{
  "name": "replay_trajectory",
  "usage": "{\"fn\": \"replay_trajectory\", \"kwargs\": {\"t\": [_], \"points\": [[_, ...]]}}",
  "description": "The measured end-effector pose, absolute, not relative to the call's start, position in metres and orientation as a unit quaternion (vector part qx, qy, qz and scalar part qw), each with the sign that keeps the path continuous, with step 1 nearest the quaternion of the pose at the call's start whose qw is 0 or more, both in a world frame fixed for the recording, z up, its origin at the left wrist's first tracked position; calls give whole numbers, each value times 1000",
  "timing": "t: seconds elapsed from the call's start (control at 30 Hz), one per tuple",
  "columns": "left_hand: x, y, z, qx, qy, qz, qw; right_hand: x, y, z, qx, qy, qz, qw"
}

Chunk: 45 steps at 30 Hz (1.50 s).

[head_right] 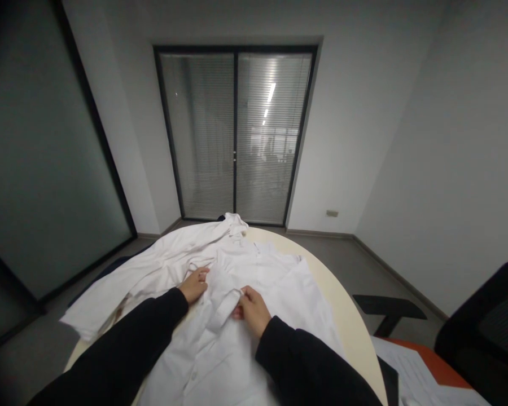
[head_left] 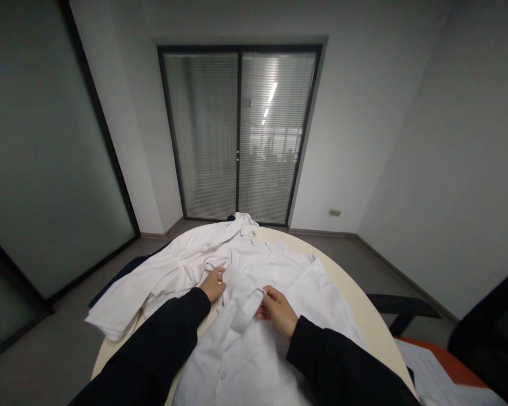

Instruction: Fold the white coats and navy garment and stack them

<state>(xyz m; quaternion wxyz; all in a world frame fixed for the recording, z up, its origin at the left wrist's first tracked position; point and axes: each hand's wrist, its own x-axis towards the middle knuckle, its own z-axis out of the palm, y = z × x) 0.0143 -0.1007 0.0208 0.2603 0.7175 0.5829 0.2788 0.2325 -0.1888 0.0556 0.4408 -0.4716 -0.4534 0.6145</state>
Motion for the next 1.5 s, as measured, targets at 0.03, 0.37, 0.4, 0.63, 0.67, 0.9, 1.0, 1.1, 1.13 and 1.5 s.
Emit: {"fn": "replay_trajectory", "kwargs": {"t": [0.03, 0.37, 0.4, 0.63, 0.67, 0.9, 1.0, 1.1, 1.13, 1.5], "points": [[14, -102, 18, 711, 575, 288, 286, 235, -186, 56, -482, -438, 615, 444], [2, -110, -7, 758, 421, 373, 331, 237, -207, 89, -445, -815, 158, 335], [1, -109, -9, 779, 399, 377, 304, 233, -212, 94, -405, -851, 164, 291], [-3, -104, -9, 783, 425, 378, 252, 219, -223, 95, -280, -898, 229, 250], [-5, -103, -9, 766, 442, 391, 254, 222, -221, 94, -276, -876, 250, 307], [-17, -92, -17, 678, 537, 463, 194, 274, -196, 95, -269, -688, 385, 553], [-17, -92, -19, 687, 516, 468, 204, 308, -178, 100, -303, -688, 483, 449], [-15, -90, -18, 728, 470, 447, 221, 335, -162, 106, -383, -660, 597, 246], [-13, -90, -18, 743, 449, 443, 221, 339, -157, 108, -425, -652, 596, 199], [-5, -91, -17, 816, 323, 438, 195, 226, -131, 120, -568, -801, 110, 154]]}}
